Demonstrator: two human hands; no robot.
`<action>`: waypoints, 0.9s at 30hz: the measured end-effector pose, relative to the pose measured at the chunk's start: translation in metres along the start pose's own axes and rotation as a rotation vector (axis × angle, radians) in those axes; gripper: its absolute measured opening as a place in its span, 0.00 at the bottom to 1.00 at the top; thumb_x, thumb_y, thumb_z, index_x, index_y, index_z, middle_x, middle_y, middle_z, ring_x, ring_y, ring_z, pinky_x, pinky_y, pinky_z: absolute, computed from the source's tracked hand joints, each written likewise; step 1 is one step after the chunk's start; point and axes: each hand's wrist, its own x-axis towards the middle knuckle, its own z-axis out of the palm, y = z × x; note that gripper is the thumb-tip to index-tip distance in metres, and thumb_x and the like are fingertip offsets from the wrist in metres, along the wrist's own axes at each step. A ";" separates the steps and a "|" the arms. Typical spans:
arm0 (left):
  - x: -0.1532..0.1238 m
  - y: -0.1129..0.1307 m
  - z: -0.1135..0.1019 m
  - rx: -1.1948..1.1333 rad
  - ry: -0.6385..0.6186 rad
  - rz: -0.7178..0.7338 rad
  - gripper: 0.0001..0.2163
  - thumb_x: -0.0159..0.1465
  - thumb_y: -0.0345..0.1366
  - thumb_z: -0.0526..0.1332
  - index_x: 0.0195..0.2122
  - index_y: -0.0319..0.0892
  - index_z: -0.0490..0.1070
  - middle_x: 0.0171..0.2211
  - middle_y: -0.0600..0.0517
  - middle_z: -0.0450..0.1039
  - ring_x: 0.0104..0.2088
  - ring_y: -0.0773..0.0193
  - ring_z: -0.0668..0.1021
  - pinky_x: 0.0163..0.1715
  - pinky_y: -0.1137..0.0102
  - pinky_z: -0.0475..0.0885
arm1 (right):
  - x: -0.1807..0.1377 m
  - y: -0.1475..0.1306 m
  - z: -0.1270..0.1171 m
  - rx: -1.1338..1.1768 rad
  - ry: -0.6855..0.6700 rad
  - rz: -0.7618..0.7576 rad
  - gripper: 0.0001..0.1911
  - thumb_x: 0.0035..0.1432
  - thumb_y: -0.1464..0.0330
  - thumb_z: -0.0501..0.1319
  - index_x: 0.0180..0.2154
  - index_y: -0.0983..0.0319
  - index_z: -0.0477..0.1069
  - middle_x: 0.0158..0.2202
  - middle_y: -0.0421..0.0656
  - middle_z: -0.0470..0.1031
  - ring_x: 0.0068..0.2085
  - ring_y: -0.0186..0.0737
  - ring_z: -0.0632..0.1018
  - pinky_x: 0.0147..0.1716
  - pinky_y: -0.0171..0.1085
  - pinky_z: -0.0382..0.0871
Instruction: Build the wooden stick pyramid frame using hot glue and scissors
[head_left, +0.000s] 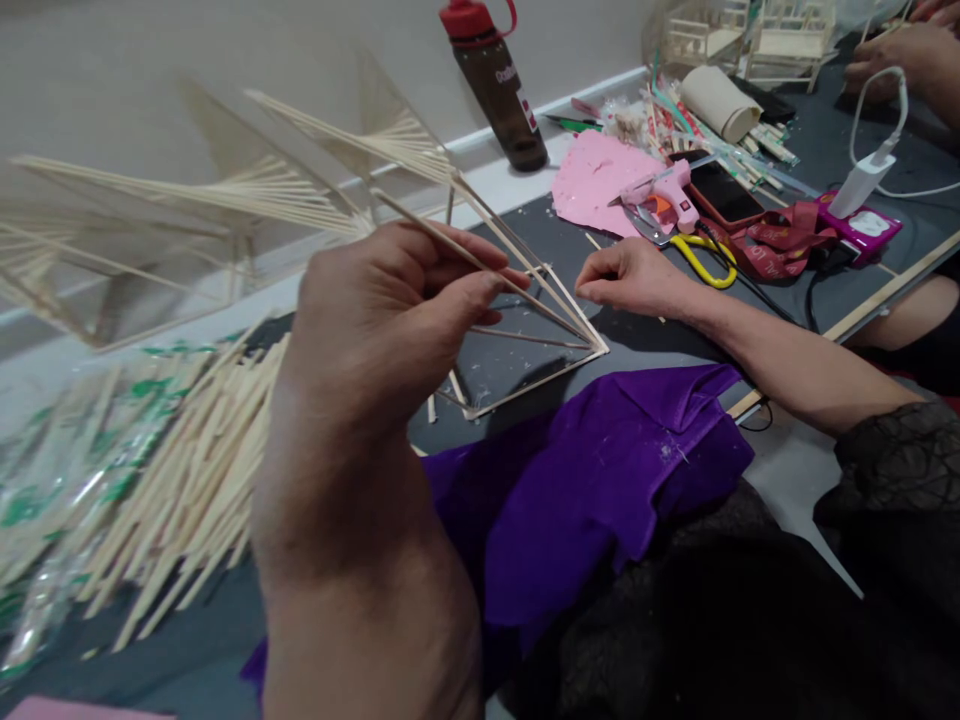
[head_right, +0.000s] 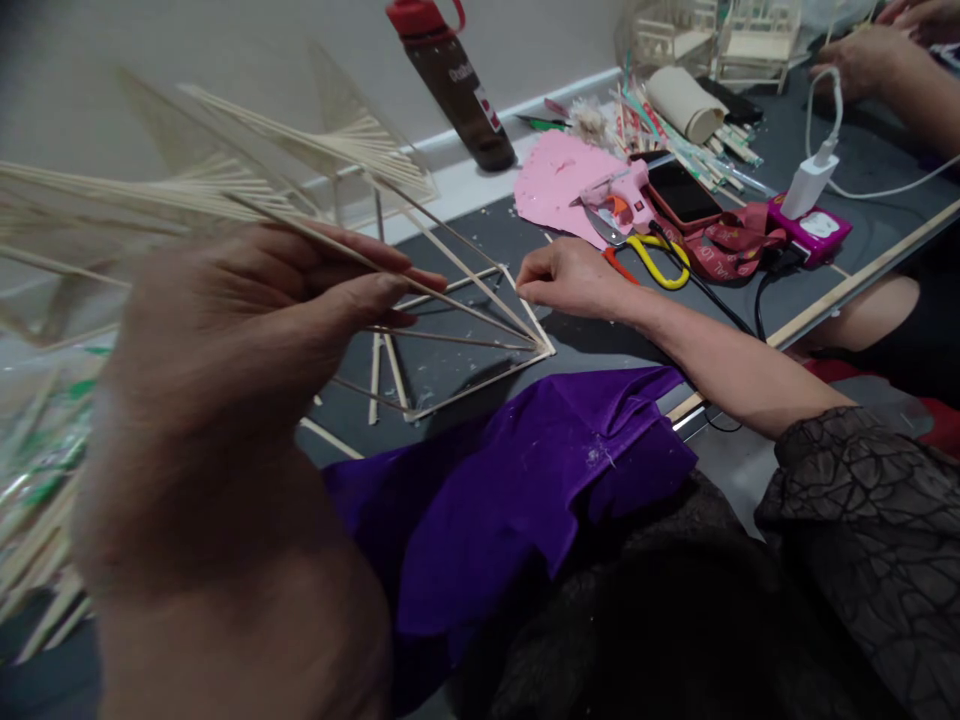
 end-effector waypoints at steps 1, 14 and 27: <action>0.000 0.000 0.000 0.010 -0.007 -0.003 0.09 0.51 0.36 0.64 0.33 0.41 0.77 0.31 0.51 0.81 0.28 0.63 0.80 0.28 0.67 0.76 | 0.000 -0.001 -0.001 0.006 0.017 0.006 0.09 0.56 0.73 0.59 0.34 0.72 0.78 0.25 0.39 0.71 0.29 0.29 0.68 0.33 0.34 0.61; 0.000 0.002 0.000 -0.043 -0.027 -0.040 0.07 0.51 0.34 0.64 0.31 0.42 0.76 0.31 0.50 0.81 0.30 0.63 0.81 0.29 0.69 0.78 | -0.001 -0.001 0.000 -0.022 -0.013 -0.005 0.09 0.55 0.73 0.59 0.32 0.70 0.77 0.23 0.37 0.69 0.28 0.29 0.68 0.33 0.34 0.62; 0.001 0.000 0.000 -0.074 -0.049 -0.051 0.07 0.50 0.33 0.63 0.31 0.42 0.76 0.30 0.50 0.81 0.32 0.62 0.82 0.29 0.70 0.77 | -0.001 0.000 0.000 0.114 -0.041 -0.004 0.08 0.54 0.73 0.60 0.31 0.71 0.76 0.21 0.36 0.68 0.24 0.27 0.66 0.28 0.32 0.61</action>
